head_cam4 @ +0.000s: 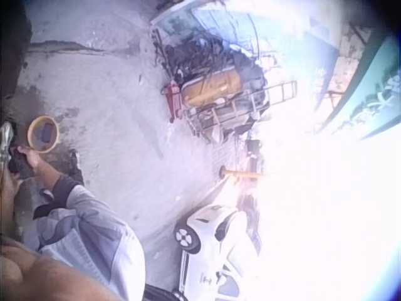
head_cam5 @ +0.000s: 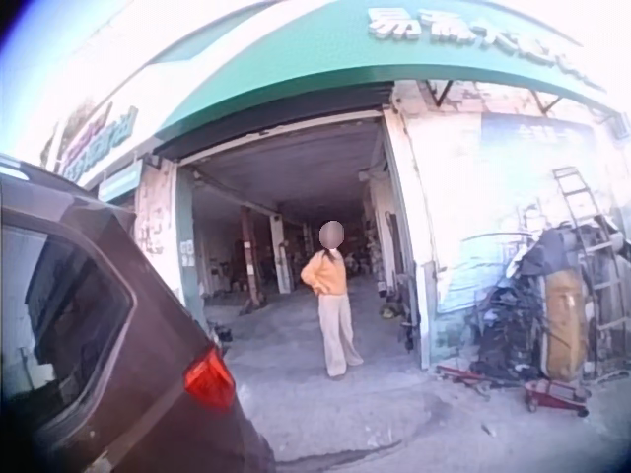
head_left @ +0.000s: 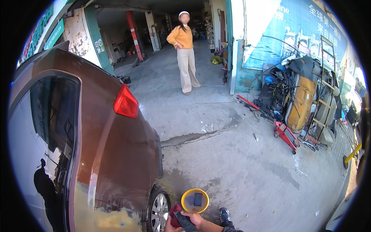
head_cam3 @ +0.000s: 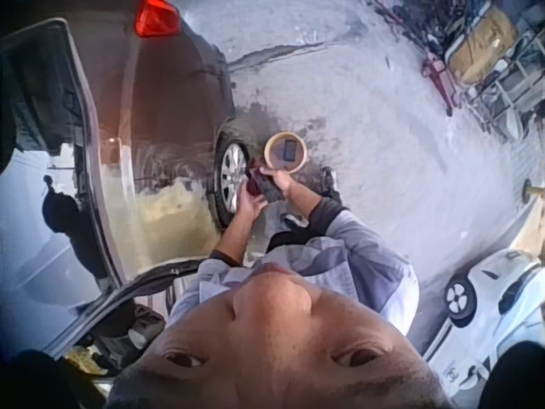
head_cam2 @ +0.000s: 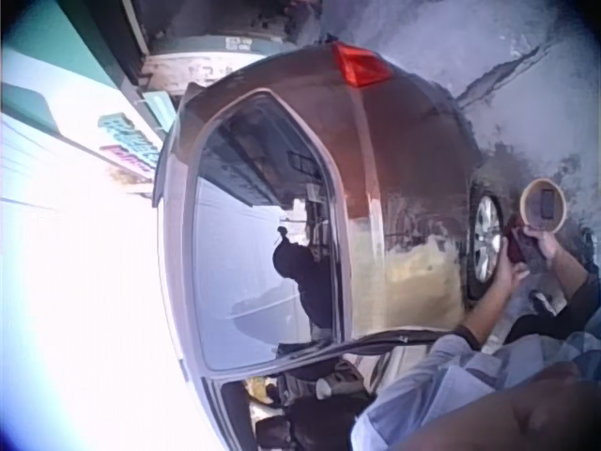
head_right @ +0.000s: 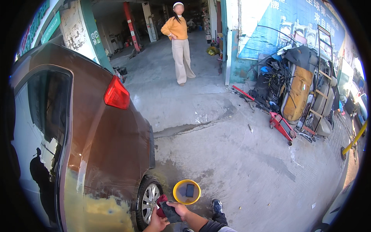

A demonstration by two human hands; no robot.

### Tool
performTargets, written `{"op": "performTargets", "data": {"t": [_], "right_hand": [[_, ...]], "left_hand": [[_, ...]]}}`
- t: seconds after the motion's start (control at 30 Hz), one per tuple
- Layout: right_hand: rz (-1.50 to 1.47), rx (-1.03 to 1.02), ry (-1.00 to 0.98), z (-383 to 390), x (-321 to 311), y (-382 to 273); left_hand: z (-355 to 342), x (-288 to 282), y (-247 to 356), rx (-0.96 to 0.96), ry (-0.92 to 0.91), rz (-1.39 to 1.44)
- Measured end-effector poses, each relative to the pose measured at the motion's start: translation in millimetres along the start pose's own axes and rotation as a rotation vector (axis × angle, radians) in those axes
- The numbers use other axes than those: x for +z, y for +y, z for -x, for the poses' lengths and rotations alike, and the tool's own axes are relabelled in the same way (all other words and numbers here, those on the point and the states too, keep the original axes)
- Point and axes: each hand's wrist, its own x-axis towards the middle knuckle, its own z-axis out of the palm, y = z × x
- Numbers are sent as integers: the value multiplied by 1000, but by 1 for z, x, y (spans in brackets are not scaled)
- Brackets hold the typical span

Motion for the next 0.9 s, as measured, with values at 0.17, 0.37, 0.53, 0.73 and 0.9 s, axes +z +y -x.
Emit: {"op": "performTargets", "data": {"t": [0.17,0.37,0.53,0.73,0.9], "right_hand": [[145,103,118,-17,-43,-47],[-117,25,514,-57,-186,-127],[94,-61,749,-64,-322,-166],[264,0,900,-63,-436,-166],[377,102,988,-75,-493,-137]], "left_hand": [[-67,32,-8,229,-130,100],[-199,77,-64,332,435,-267],[-307,105,-94,506,586,-547],[-405,104,-121,512,628,-707],[-460,110,-154,499,419,-904]]}}
